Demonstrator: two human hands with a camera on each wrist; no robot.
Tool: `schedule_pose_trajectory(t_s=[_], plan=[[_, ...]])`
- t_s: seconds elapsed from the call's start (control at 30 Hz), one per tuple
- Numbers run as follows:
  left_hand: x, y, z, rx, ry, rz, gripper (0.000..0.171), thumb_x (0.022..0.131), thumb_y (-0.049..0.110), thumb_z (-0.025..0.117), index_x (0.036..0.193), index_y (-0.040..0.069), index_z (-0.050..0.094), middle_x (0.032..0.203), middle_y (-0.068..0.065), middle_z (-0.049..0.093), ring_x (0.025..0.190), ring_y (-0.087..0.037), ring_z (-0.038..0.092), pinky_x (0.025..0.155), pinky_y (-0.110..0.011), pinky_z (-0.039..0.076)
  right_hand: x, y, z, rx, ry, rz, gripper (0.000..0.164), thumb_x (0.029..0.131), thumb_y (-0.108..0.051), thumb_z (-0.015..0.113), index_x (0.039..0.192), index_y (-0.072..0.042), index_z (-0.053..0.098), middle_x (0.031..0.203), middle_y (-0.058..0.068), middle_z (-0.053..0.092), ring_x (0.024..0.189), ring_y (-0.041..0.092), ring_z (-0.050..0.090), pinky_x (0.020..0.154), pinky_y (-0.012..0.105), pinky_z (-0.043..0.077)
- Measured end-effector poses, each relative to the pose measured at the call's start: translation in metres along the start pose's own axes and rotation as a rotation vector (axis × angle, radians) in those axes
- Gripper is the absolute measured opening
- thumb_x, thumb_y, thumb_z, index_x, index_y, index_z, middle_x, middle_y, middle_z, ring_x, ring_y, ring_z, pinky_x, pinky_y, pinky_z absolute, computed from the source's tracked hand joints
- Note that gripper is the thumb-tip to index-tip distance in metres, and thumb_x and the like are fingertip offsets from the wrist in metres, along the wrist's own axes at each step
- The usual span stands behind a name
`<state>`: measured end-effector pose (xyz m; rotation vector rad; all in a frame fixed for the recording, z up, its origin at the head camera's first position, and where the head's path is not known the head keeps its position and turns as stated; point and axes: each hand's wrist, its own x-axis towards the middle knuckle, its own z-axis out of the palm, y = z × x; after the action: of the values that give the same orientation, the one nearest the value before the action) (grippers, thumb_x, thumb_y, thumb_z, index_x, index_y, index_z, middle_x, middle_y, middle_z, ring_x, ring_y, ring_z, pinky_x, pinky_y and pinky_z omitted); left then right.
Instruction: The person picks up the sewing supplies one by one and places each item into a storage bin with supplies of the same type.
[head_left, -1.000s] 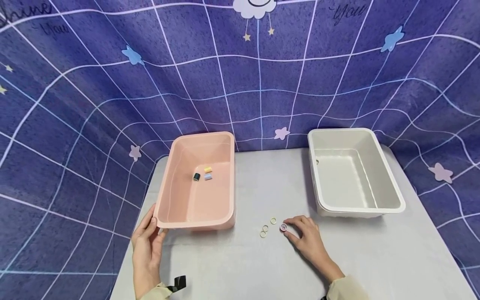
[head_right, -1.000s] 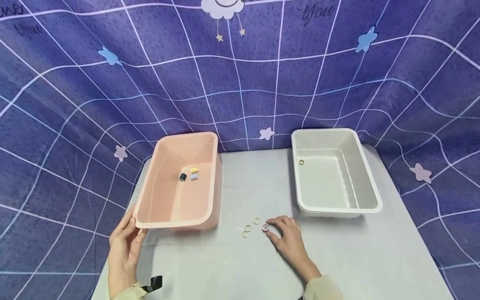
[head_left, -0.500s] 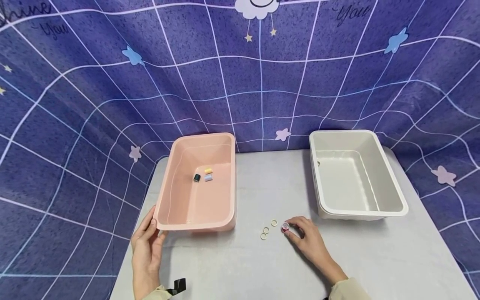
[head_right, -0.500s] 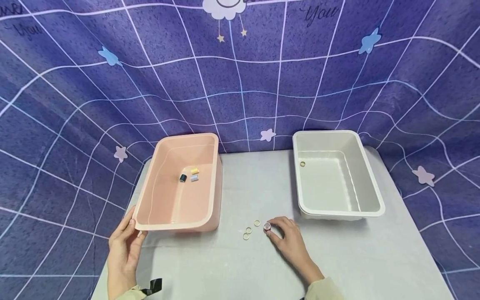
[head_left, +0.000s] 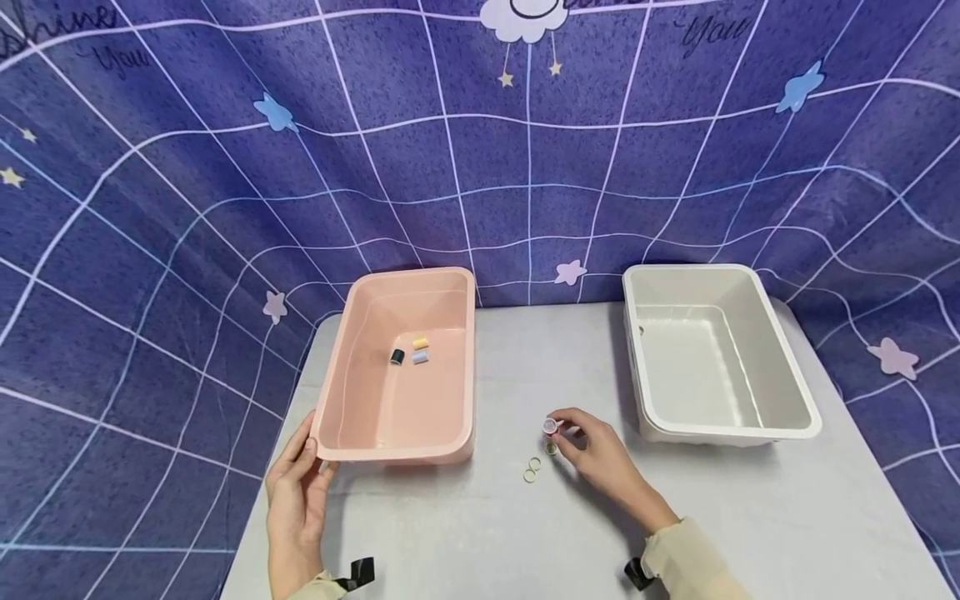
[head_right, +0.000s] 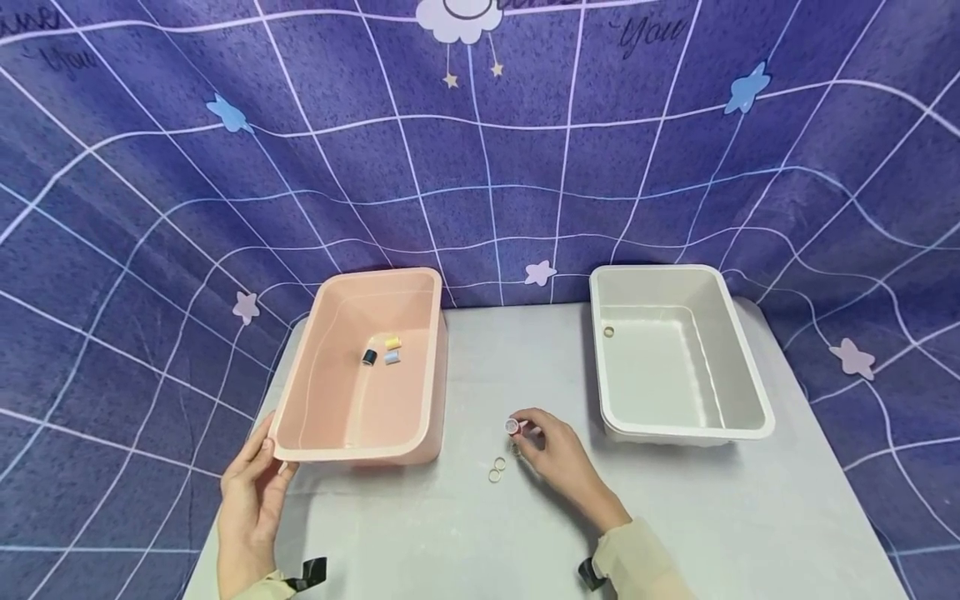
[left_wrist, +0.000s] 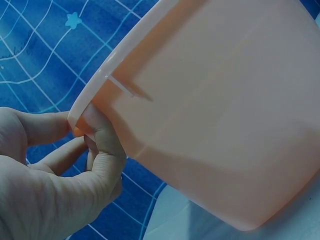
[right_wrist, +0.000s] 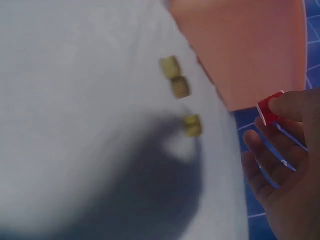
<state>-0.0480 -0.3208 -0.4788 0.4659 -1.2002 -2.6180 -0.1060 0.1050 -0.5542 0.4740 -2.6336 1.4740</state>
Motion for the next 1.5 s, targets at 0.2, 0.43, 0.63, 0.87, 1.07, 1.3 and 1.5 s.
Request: schedule_pose_trajectory(t_s=[0.2, 0.43, 0.63, 0.87, 1.07, 1.3, 1.5], plan=[[0.0, 0.0, 0.001, 0.018, -0.005, 0.003, 0.044, 0.107, -0.001, 0.05, 0.15, 0.004, 0.055, 0.134, -0.003, 0.07, 0.112, -0.013, 0.068, 0.08, -0.027, 0.061, 0.023, -0.016, -0.004, 0.008, -0.006, -0.074, 0.031, 0.091, -0.005, 0.078, 0.12, -0.014, 0.072, 0.104, -0.002, 0.075, 0.093, 0.017, 0.071, 0.082, 0.036, 0.061], [-0.001, 0.0, -0.001, 0.013, -0.01, -0.001, 0.047, 0.107, -0.001, 0.05, 0.153, 0.003, 0.049, 0.134, -0.004, 0.071, 0.112, -0.013, 0.068, 0.08, -0.027, 0.061, 0.047, -0.034, -0.005, 0.041, -0.009, -0.137, 0.027, 0.093, -0.005, 0.076, 0.119, -0.011, 0.073, 0.109, 0.0, 0.075, 0.096, 0.017, 0.071, 0.084, 0.037, 0.062], [-0.001, 0.0, -0.001, -0.008, -0.002, -0.001, 0.047, 0.106, -0.002, 0.05, 0.153, 0.001, 0.048, 0.134, -0.005, 0.071, 0.114, -0.014, 0.069, 0.081, -0.029, 0.061, 0.068, -0.052, -0.008, 0.114, -0.017, -0.193, 0.03, 0.092, 0.002, 0.073, 0.121, -0.005, 0.071, 0.112, 0.007, 0.073, 0.1, 0.022, 0.072, 0.089, 0.037, 0.063], [0.0, 0.0, -0.001, -0.007, 0.008, 0.002, 0.046, 0.106, -0.002, 0.049, 0.152, 0.001, 0.05, 0.134, -0.005, 0.071, 0.113, -0.015, 0.069, 0.08, -0.029, 0.061, 0.087, -0.076, -0.01, 0.118, -0.035, -0.184, 0.03, 0.093, 0.003, 0.072, 0.122, -0.005, 0.07, 0.117, 0.009, 0.071, 0.105, 0.023, 0.073, 0.091, 0.033, 0.062], [0.0, -0.001, 0.0, 0.001, 0.007, 0.003, 0.045, 0.106, -0.002, 0.049, 0.151, 0.002, 0.052, 0.134, -0.004, 0.072, 0.111, -0.014, 0.069, 0.08, -0.029, 0.061, 0.102, -0.095, -0.011, 0.116, -0.051, -0.232, 0.029, 0.093, 0.003, 0.071, 0.122, -0.004, 0.07, 0.117, 0.008, 0.071, 0.106, 0.022, 0.071, 0.091, 0.034, 0.063], [0.0, -0.003, 0.001, -0.005, 0.009, 0.008, 0.045, 0.106, -0.003, 0.049, 0.151, 0.001, 0.052, 0.134, -0.005, 0.072, 0.109, -0.014, 0.069, 0.078, -0.028, 0.061, 0.118, -0.116, -0.008, 0.124, -0.097, -0.286, 0.027, 0.094, 0.004, 0.069, 0.12, -0.004, 0.071, 0.117, 0.008, 0.069, 0.108, 0.021, 0.068, 0.09, 0.032, 0.063], [0.001, -0.003, 0.0, -0.02, 0.0, 0.008, 0.045, 0.106, -0.004, 0.047, 0.15, 0.001, 0.052, 0.134, -0.005, 0.072, 0.108, -0.014, 0.069, 0.078, -0.029, 0.06, 0.134, -0.137, -0.001, 0.127, -0.139, -0.323, 0.026, 0.094, 0.004, 0.069, 0.119, -0.005, 0.07, 0.115, 0.007, 0.068, 0.109, 0.018, 0.067, 0.092, 0.03, 0.062]])
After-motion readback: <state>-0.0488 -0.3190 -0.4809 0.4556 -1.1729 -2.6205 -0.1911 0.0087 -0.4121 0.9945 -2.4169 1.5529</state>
